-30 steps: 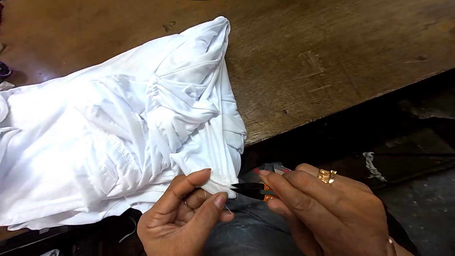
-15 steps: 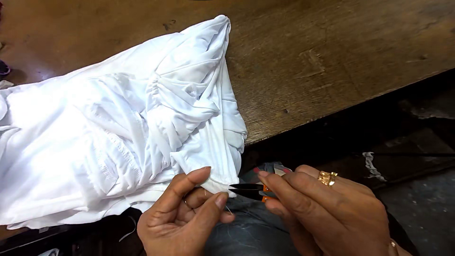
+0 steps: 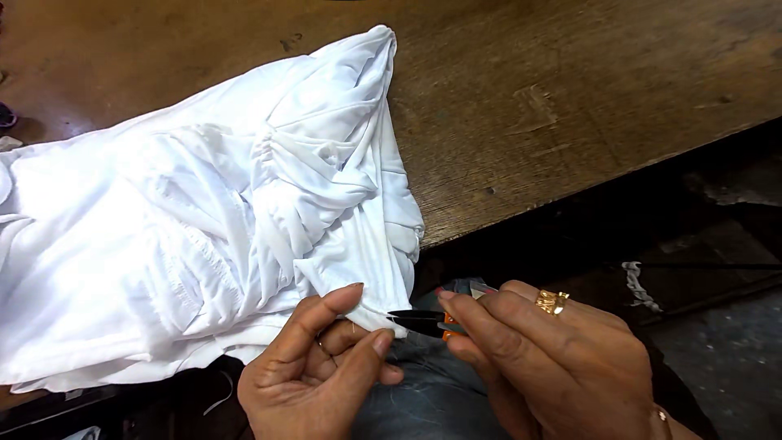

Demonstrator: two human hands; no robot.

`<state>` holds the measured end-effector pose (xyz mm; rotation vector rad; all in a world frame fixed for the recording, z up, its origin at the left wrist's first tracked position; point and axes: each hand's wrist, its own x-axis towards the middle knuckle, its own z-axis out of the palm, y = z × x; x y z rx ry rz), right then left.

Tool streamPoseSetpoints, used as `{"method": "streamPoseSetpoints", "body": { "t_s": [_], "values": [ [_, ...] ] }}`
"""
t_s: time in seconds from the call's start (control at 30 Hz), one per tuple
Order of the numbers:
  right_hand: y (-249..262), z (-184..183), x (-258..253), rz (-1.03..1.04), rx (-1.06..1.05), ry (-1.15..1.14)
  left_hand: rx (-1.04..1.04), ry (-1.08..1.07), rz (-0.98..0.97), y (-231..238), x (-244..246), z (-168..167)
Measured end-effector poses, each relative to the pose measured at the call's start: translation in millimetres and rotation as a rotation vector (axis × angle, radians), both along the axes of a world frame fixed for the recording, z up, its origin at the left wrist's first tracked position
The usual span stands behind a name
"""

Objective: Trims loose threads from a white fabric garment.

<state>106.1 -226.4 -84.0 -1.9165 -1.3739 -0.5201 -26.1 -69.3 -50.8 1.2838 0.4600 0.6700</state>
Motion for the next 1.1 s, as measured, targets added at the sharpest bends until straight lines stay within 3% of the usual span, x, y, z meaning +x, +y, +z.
{"method": "streamPoseSetpoints", "body": {
  "t_s": [0.23,0.93,1.1],
  "values": [
    [-3.1,-0.4,4.4,0.048,0.031,0.093,-0.062,-0.014,0.011,2.1,-1.1,-0.6],
    [-0.2,-6.2,-0.7,0.062,0.034,0.033,-0.171,0.005,0.048,0.4,-1.2,2.7],
    [4.8,-6.8,2.8,0.165,0.101,0.346,-0.131,0.012,0.050,0.2,-2.4,5.3]
  ]
}}
